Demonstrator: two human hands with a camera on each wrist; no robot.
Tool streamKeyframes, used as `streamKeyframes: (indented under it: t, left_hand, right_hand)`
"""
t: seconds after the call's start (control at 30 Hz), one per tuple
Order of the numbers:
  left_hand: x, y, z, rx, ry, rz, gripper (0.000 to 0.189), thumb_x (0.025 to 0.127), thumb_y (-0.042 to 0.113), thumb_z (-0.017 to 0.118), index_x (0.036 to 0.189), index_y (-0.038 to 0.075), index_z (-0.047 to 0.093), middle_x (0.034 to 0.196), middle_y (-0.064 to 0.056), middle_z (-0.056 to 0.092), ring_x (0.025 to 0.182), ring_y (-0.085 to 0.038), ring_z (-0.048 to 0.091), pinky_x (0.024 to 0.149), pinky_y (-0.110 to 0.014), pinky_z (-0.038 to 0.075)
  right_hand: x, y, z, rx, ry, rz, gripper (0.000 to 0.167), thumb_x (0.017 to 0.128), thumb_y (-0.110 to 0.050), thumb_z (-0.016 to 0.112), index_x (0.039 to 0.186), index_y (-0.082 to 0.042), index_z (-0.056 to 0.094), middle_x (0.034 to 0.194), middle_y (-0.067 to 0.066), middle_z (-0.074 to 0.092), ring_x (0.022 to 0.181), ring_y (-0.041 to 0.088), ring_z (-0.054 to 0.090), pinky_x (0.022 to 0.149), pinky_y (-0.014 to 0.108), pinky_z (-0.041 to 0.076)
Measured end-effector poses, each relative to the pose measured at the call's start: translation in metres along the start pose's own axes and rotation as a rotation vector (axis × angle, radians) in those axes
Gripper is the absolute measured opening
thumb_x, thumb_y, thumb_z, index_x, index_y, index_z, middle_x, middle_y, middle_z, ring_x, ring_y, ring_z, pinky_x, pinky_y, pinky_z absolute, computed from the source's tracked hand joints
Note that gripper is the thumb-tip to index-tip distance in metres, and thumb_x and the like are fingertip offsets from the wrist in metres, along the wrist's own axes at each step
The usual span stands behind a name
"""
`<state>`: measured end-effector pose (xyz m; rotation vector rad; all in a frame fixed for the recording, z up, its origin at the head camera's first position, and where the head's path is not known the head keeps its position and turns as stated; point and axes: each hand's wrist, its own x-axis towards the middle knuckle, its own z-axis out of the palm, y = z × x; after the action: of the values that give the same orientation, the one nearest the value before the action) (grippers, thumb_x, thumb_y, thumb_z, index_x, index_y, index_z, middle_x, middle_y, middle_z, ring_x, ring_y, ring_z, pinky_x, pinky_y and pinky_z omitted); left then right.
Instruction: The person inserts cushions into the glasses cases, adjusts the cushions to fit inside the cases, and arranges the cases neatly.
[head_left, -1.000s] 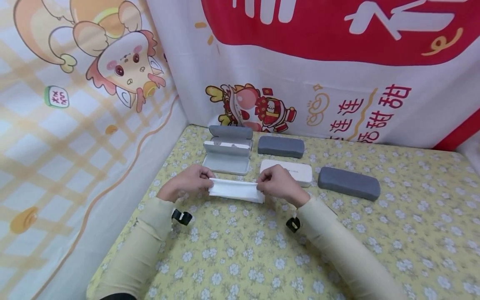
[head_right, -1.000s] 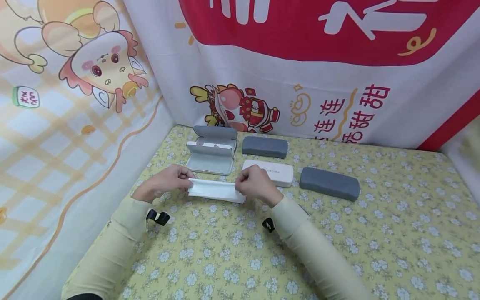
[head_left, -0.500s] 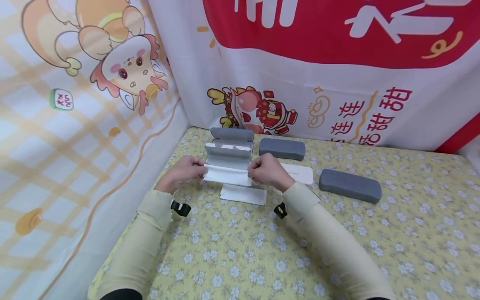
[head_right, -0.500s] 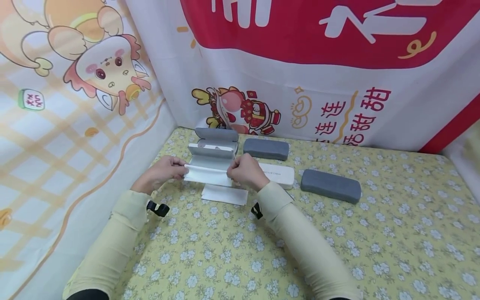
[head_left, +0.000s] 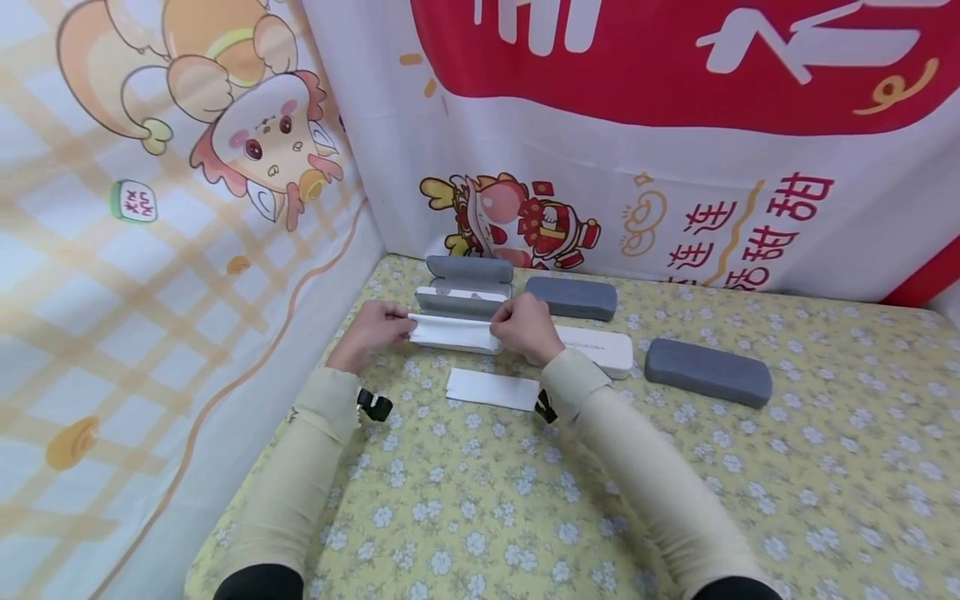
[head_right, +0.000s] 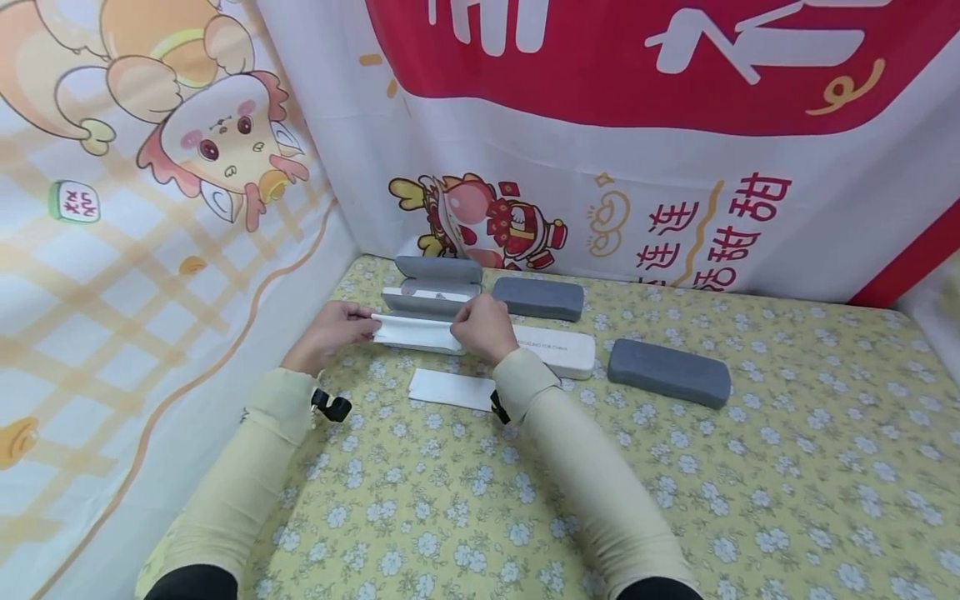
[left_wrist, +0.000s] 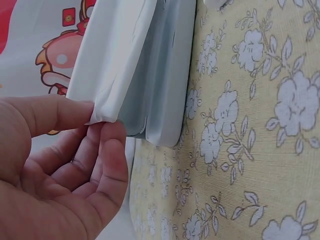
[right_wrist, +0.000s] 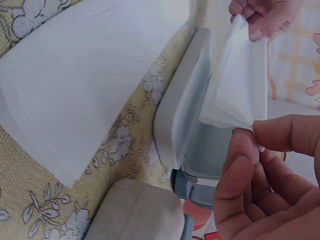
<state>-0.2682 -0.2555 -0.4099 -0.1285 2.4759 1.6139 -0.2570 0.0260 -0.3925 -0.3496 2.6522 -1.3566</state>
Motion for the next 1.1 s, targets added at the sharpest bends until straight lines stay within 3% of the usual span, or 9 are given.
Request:
streamKeyframes:
  t: [0.17, 0.33, 0.5, 0.63, 0.93, 1.1]
  left_hand:
    - [0.009, -0.001, 0.005, 0.057, 0.044, -0.006, 0.026, 0.097, 0.010, 0.066, 0.117, -0.006, 0.063, 0.107, -0.018, 0.064, 0.095, -0.032, 0.064, 0.089, -0.050, 0.052]
    - [0.011, 0.000, 0.007, 0.157, 0.090, -0.028, 0.023, 0.097, 0.013, 0.067, 0.113, -0.003, 0.065, 0.101, -0.016, 0.066, 0.094, -0.033, 0.064, 0.082, -0.043, 0.053]
    - [0.013, -0.002, 0.009, 0.200, 0.100, -0.008, 0.020, 0.096, 0.013, 0.068, 0.110, -0.002, 0.067, 0.100, -0.015, 0.066, 0.091, -0.032, 0.063, 0.074, -0.037, 0.051]
    - [0.015, -0.007, 0.010, 0.217, 0.107, 0.025, 0.016, 0.095, 0.011, 0.069, 0.104, -0.002, 0.068, 0.095, -0.014, 0.066, 0.085, -0.028, 0.062, 0.070, -0.034, 0.050]
    - [0.017, -0.012, 0.012, 0.236, 0.102, 0.006, 0.016, 0.096, 0.011, 0.069, 0.106, -0.002, 0.068, 0.099, -0.014, 0.067, 0.086, -0.026, 0.063, 0.073, -0.035, 0.052]
    - [0.019, -0.012, 0.015, 0.257, 0.120, 0.046, 0.014, 0.094, 0.012, 0.071, 0.102, 0.000, 0.070, 0.099, -0.014, 0.067, 0.083, -0.024, 0.062, 0.072, -0.036, 0.053]
  right_hand:
    - [0.008, 0.005, 0.007, -0.081, 0.043, 0.005, 0.015, 0.091, -0.008, 0.066, 0.080, -0.013, 0.076, 0.083, 0.001, 0.069, 0.082, 0.023, 0.060, 0.076, 0.040, 0.050]
    - [0.017, 0.007, 0.014, -0.157, 0.051, -0.011, 0.017, 0.089, -0.003, 0.063, 0.078, -0.010, 0.074, 0.077, 0.004, 0.068, 0.070, 0.022, 0.061, 0.065, 0.037, 0.051]
    - [0.019, 0.008, 0.018, -0.203, 0.062, -0.005, 0.024, 0.090, -0.001, 0.061, 0.069, -0.009, 0.068, 0.062, 0.004, 0.057, 0.055, 0.018, 0.046, 0.053, 0.034, 0.042]
    - [0.022, 0.011, 0.021, -0.224, 0.058, -0.010, 0.030, 0.092, 0.000, 0.059, 0.063, -0.009, 0.062, 0.056, 0.004, 0.049, 0.051, 0.018, 0.036, 0.049, 0.034, 0.035]
    - [0.028, 0.016, 0.030, -0.375, 0.082, -0.049, 0.024, 0.096, -0.005, 0.062, 0.073, -0.011, 0.071, 0.070, 0.003, 0.064, 0.058, 0.020, 0.056, 0.054, 0.036, 0.046]
    - [0.029, 0.016, 0.033, -0.436, 0.091, -0.045, 0.028, 0.097, -0.005, 0.061, 0.070, -0.010, 0.068, 0.068, 0.006, 0.063, 0.056, 0.021, 0.059, 0.053, 0.038, 0.047]
